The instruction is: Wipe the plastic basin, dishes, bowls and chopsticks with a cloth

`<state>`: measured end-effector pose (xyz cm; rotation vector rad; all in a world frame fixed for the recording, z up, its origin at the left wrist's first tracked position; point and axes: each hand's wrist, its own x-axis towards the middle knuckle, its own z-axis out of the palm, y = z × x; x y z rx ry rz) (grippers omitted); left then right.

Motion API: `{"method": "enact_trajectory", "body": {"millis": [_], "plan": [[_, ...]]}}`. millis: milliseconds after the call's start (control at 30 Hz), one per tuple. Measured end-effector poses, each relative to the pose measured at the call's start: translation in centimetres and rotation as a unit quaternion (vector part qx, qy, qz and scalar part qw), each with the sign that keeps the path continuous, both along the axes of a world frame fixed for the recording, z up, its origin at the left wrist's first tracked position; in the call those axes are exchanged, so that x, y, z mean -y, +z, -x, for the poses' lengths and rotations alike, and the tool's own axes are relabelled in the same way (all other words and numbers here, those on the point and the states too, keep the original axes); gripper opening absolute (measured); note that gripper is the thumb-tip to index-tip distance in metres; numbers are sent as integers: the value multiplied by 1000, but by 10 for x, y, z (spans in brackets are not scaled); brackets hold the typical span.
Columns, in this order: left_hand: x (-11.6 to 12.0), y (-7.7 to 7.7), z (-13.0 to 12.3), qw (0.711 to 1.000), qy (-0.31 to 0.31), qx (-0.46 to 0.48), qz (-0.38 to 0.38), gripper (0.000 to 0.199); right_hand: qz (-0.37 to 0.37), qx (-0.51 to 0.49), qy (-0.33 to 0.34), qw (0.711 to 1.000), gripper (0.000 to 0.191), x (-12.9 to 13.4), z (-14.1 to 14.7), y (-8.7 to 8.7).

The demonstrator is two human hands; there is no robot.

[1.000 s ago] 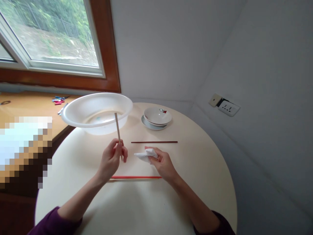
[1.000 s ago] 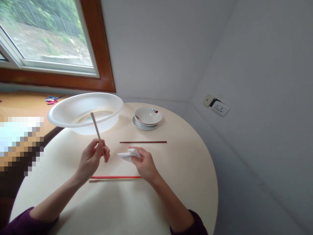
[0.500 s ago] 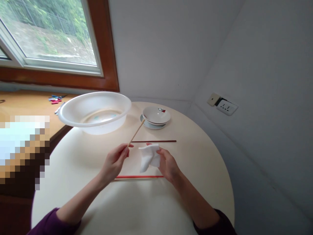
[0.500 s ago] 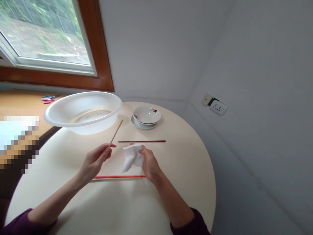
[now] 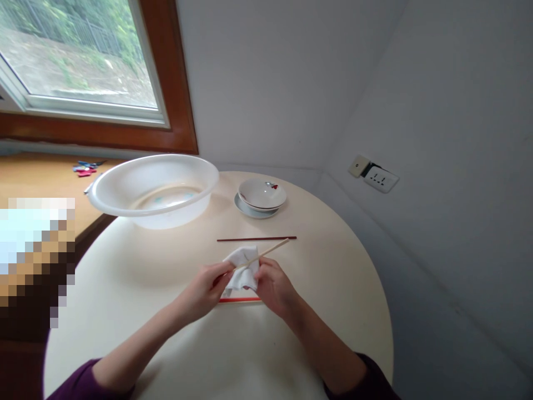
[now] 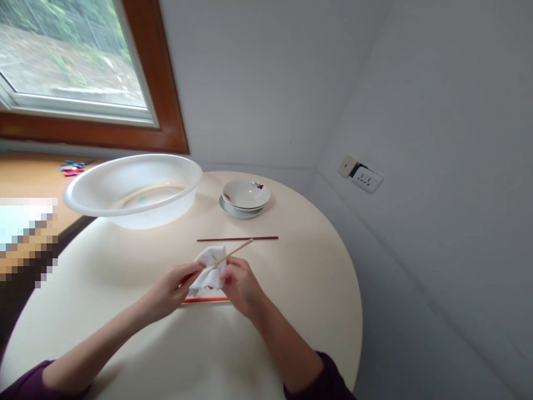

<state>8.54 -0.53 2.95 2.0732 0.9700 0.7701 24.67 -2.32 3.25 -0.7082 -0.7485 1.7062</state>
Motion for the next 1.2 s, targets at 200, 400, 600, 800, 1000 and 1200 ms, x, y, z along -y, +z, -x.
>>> {"method": "enact_trajectory", "body": {"millis": [200,400,600,800,1000,1200], "plan": [[-5,-6,4,1000,1,7,-20,21,-63,89,44,993,15,3,2,-2],[-7,-5,5,999,1,-2,-47,24,-68,121,14,990,17,1,5,-8],[-10,0,8,997,22,-18,-75,29,-45,61,-55,996,15,-7,-7,-5],[-14,-3,14,992,57,-55,-94,31,-42,50,-162,985,17,-19,-41,-2],[-14,-3,13,993,72,-71,-63,30,-100,145,-238,955,23,-23,-47,-6],[-12,-2,10,995,62,-73,37,28,-189,317,-327,870,20,-20,-49,-9]]}}
